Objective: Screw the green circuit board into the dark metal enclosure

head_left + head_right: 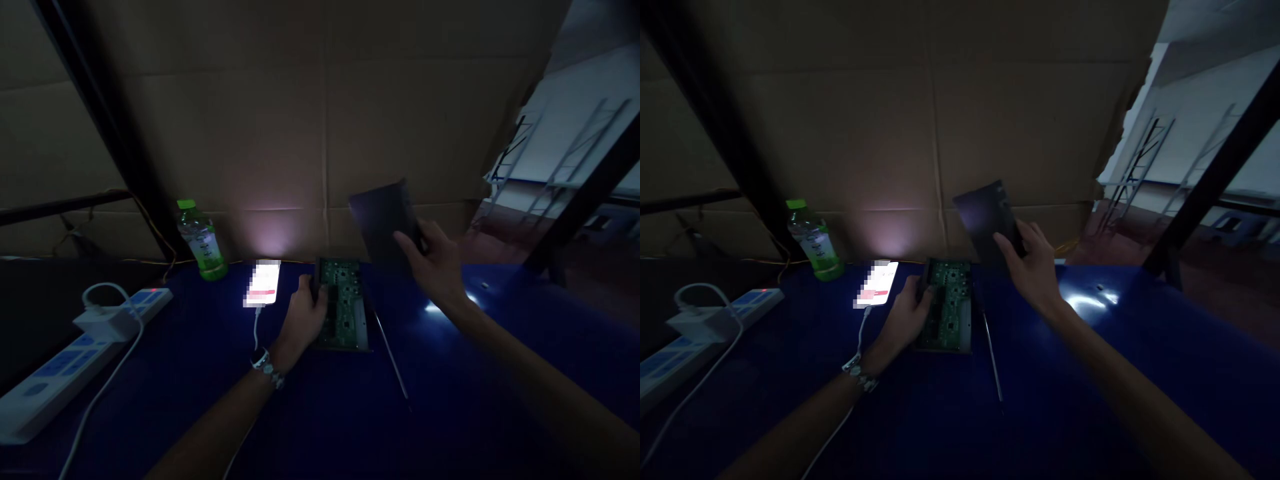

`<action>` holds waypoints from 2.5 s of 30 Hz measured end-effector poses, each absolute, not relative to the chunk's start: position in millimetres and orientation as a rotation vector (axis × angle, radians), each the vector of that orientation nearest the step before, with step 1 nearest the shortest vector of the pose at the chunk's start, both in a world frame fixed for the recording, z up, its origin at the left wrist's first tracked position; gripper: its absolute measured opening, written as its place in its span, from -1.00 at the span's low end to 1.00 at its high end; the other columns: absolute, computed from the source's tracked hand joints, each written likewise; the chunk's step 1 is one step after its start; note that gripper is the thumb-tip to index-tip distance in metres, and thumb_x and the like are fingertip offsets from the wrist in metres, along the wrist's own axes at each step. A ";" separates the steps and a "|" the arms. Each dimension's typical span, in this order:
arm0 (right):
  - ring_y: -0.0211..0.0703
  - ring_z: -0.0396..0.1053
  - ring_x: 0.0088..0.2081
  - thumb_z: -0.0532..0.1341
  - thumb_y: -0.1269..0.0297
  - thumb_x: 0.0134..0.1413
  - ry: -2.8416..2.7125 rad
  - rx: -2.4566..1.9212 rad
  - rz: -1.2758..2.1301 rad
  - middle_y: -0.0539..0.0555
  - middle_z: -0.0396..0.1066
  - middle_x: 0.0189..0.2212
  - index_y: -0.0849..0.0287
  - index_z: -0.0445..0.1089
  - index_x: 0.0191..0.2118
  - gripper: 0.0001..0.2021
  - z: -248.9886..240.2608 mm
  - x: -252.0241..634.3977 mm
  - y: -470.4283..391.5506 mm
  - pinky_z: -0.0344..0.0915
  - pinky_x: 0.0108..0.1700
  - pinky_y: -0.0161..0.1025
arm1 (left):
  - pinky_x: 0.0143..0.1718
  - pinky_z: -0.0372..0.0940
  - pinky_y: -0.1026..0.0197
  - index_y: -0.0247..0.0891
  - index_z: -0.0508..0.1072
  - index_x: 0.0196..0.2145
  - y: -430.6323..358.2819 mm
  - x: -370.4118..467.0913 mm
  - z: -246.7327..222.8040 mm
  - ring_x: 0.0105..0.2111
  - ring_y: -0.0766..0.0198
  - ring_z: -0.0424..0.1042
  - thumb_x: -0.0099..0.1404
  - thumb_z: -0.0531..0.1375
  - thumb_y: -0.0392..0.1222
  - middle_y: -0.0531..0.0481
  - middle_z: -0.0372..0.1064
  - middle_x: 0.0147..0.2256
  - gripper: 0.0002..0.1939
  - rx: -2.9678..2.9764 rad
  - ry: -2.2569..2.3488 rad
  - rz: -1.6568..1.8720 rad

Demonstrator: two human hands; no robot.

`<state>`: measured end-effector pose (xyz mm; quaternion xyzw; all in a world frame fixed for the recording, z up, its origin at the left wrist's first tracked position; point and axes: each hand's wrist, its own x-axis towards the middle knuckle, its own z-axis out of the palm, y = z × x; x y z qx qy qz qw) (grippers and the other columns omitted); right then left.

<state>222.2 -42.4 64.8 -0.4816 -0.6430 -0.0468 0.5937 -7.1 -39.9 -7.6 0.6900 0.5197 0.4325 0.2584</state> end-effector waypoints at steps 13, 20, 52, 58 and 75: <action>0.01 0.52 -0.21 0.27 0.02 0.08 -0.888 -1.098 1.380 0.18 0.57 -0.26 0.17 0.51 -0.18 -0.67 6.6 176.4 -80.1 0.46 -0.23 -0.15 | -0.04 0.27 0.03 -0.22 0.16 0.18 -53.5 2.6 -8.3 -0.03 0.06 0.39 0.44 -0.11 0.07 -0.20 0.39 -0.02 -0.53 1.476 1.337 1.378; 0.08 0.49 -0.11 0.25 -0.03 0.09 -0.913 -1.054 1.344 0.18 0.55 -0.20 0.11 0.49 -0.12 -0.64 -8.8 169.2 -80.7 0.46 -0.16 -0.06 | -0.01 0.28 0.01 -0.14 0.12 0.22 -54.4 6.2 -12.0 0.02 0.06 0.36 0.44 -0.10 0.07 -0.16 0.36 0.03 -0.52 1.471 1.252 1.356; 0.08 0.47 -0.06 0.32 0.20 0.01 -1.263 -0.978 0.958 0.16 0.50 -0.06 0.08 0.17 0.23 -0.35 10.0 202.0 -63.5 0.38 0.03 0.07 | -0.25 0.36 0.15 -0.28 0.49 -0.26 -4.3 -36.3 -17.1 -0.34 0.23 0.42 0.19 0.18 -0.29 -0.08 0.38 -0.27 -0.85 2.270 1.380 1.087; 0.11 0.45 -0.03 0.24 0.23 0.08 -1.544 -1.109 0.493 0.15 0.48 -0.04 0.11 0.12 0.28 -0.36 5.3 198.3 -57.7 0.33 0.07 0.09 | -0.18 0.33 0.08 -0.31 0.51 -0.27 0.9 -24.7 -24.3 -0.29 0.15 0.41 0.24 0.13 -0.31 -0.13 0.38 -0.28 -0.84 2.484 1.366 0.945; 0.08 0.47 -0.10 0.09 0.33 0.17 -2.210 -1.346 -0.207 0.19 0.41 0.07 0.13 0.20 0.23 -0.51 2.3 172.2 -25.7 0.36 -0.09 -0.07 | -0.43 0.26 0.26 -0.24 0.41 -0.37 -31.1 -7.6 -9.4 -0.50 0.33 0.34 0.18 0.16 -0.31 0.05 0.37 -0.44 -0.96 2.412 0.874 0.824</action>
